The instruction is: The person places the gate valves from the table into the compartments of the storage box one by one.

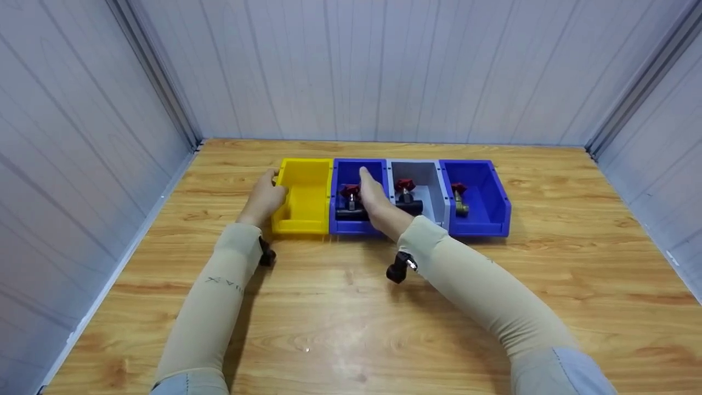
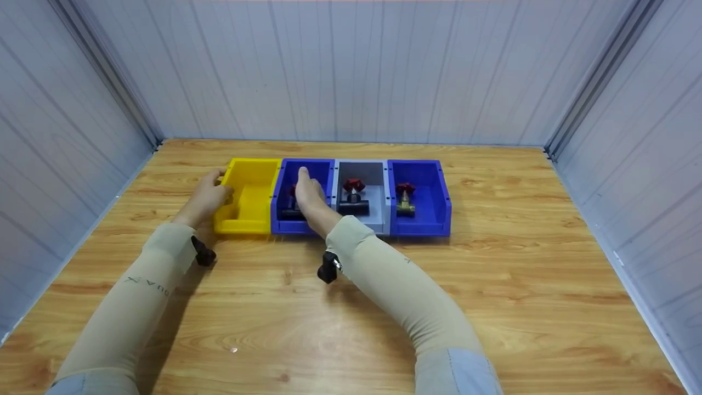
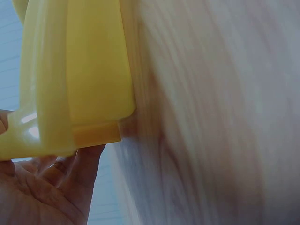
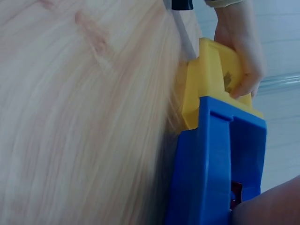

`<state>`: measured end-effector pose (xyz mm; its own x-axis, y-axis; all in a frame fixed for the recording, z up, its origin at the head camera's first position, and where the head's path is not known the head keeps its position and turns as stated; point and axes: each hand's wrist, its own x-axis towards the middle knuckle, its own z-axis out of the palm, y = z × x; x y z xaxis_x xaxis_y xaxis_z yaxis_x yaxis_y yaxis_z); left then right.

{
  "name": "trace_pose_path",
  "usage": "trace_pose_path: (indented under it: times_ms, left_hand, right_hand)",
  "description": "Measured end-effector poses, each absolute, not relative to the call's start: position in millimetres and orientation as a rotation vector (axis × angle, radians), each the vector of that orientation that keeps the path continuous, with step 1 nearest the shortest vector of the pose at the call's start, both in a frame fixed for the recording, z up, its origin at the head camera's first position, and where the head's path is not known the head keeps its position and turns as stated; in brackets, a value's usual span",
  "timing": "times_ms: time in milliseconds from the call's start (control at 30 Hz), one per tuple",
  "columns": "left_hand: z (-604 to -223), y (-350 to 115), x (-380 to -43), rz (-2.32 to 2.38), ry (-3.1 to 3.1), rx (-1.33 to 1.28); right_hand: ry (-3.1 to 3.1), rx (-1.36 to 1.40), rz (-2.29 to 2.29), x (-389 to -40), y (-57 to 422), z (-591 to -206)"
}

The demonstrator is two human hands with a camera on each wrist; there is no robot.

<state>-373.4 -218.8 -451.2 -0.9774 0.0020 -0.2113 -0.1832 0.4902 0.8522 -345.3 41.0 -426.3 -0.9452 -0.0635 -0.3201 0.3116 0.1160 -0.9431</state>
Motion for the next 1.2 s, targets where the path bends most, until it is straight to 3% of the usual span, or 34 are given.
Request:
trace_pose_path:
  times_ms: [1200]
  left_hand:
    - [-450.5,-224.0,-372.5,1.499,2.547,-0.153]
  right_hand:
    - [1.859,-0.027,-1.950,-321.8,103.4,-384.1]
